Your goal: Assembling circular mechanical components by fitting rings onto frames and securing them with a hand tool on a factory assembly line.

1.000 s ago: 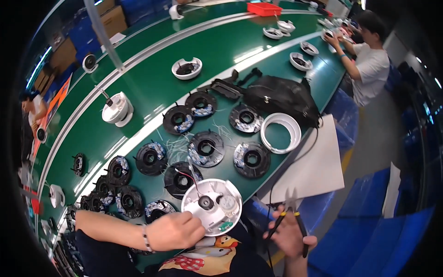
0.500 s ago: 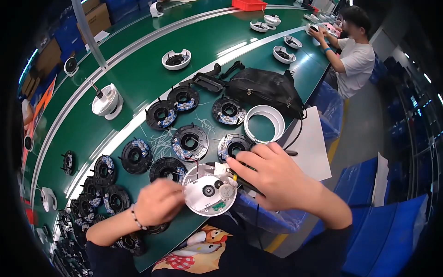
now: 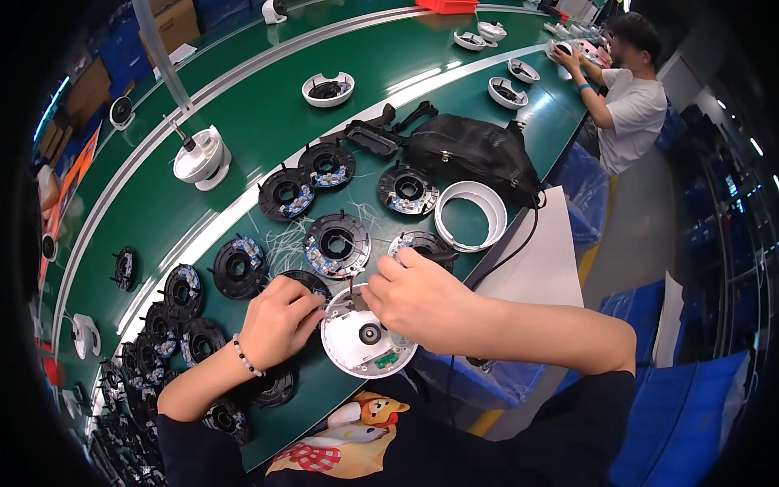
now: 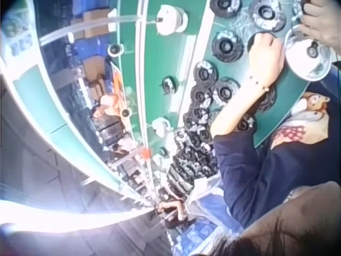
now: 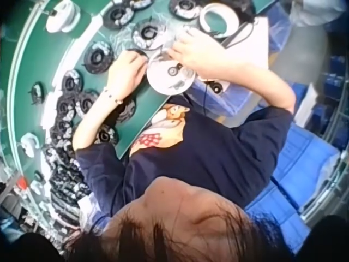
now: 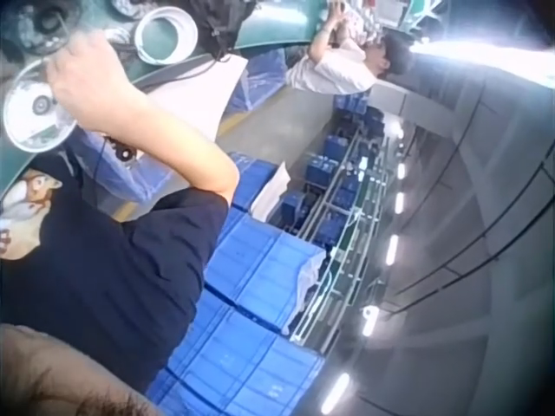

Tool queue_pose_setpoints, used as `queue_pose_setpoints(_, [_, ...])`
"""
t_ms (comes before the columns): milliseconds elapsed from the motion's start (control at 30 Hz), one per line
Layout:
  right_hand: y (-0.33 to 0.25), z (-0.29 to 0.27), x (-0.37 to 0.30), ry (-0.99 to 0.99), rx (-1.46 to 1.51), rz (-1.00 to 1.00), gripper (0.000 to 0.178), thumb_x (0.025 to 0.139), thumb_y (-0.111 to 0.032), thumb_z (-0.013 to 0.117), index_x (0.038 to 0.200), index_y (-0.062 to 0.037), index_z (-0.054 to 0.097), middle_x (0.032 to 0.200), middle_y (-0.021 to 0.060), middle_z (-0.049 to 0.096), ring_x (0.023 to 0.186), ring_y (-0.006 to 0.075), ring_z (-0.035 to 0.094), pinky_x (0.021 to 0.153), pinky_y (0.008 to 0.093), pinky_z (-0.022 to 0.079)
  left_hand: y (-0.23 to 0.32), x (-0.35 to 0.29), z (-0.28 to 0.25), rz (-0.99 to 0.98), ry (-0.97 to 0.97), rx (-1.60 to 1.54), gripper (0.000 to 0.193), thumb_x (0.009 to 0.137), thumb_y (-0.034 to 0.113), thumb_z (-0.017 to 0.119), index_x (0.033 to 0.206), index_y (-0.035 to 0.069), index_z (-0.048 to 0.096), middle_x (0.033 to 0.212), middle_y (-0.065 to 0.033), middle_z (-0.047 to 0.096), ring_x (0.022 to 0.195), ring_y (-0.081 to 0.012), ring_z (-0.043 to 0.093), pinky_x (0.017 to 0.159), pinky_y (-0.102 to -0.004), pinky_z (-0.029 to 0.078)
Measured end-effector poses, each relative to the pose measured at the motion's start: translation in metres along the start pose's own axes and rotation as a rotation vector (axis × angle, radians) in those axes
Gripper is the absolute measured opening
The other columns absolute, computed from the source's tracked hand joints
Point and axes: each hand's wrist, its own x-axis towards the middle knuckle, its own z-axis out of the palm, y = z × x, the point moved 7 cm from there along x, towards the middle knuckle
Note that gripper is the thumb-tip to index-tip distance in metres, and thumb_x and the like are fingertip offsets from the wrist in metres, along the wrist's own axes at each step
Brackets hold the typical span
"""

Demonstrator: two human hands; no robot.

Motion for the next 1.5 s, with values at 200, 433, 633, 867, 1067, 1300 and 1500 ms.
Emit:
queue_pose_setpoints(200, [-0.012,0.003,0.016,0.026,-0.047,-0.020,0.037,0.067,-0.011,0.058,0.101,0.0039,0.057,0.077,0.0045,0.055,0.070,0.0160,0.050,0.060,0.0255,0.036,-0.013,-0.012,0.002,0.022,0.014,0.000,0.009,0.067,0.007,0.063,0.076,0.005,0.059,0.073,-0.0055,0.053,0.074,-0.0225,0.052,0.060,-0.0313,0.046])
queue_pose_setpoints(433, [0.003,-0.017,-0.011,0.025,0.165,0.100,0.054,0.058,-0.004,0.059,0.112,0.0000,0.052,0.092,0.0088,0.058,0.067,0.0204,0.052,0.060,0.0297,0.042,-0.018,-0.008,-0.025,0.033,0.102,0.014,0.007,0.067,0.006,0.063,0.073,0.005,0.059,0.070,-0.0064,0.053,0.069,-0.0230,0.053,0.058,-0.0322,0.046])
queue_pose_setpoints(633, [0.018,-0.034,-0.065,0.414,0.481,0.373,0.061,0.048,-0.004,0.062,0.108,-0.0005,0.055,0.094,0.0134,0.061,0.075,0.0286,0.058,0.063,0.0293,0.046,-0.094,-0.029,-0.042,-0.185,0.126,0.063,0.008,0.068,0.003,0.062,0.076,0.002,0.061,0.068,-0.0127,0.060,0.062,-0.0278,0.059,0.057,-0.0341,0.047])
queue_pose_setpoints(867, [-0.022,0.000,-0.110,0.655,0.539,0.588,0.059,0.045,-0.006,0.061,0.103,-0.0003,0.057,0.086,0.0157,0.060,0.064,0.0242,0.055,0.057,0.0291,0.045,-0.059,-0.041,0.016,-0.219,-0.323,-0.445,0.025,0.080,0.018,0.059,0.097,0.000,0.060,0.066,-0.0139,0.061,0.055,-0.0201,0.062,0.052,-0.0280,0.049])
queue_pose_setpoints(1067, [-0.023,0.012,-0.104,0.795,0.562,0.590,0.065,0.042,-0.009,0.062,0.106,-0.0009,0.056,0.080,0.0132,0.059,0.062,0.0201,0.051,0.056,0.0265,0.042,-0.051,-0.079,0.082,-0.606,-0.601,-1.013,0.043,0.085,0.015,0.049,0.120,-0.003,0.032,0.068,-0.0102,0.062,0.052,-0.0141,0.061,0.050,-0.0242,0.051])
queue_pose_setpoints(1300, [-0.020,0.016,-0.082,0.893,0.571,0.476,0.068,0.041,-0.010,0.061,0.109,-0.0024,0.056,0.068,0.0097,0.055,0.058,0.0189,0.046,0.055,0.0267,0.039,-0.098,-0.099,0.017,-0.702,-0.291,-1.110,0.046,0.083,0.005,0.045,0.126,-0.002,0.029,0.069,-0.0118,0.061,0.057,-0.0173,0.062,0.049,-0.0265,0.052])
queue_pose_setpoints(1500, [-0.002,0.015,-0.035,0.849,0.621,0.381,0.063,0.043,-0.007,0.062,0.106,-0.0026,0.058,0.073,0.0101,0.060,0.059,0.0193,0.053,0.057,0.0267,0.041,-0.226,-0.131,-0.093,-0.778,0.361,-1.077,0.044,0.082,0.003,0.038,0.125,0.001,0.028,0.083,-0.0174,0.060,0.055,-0.0229,0.061,0.048,-0.0295,0.054])
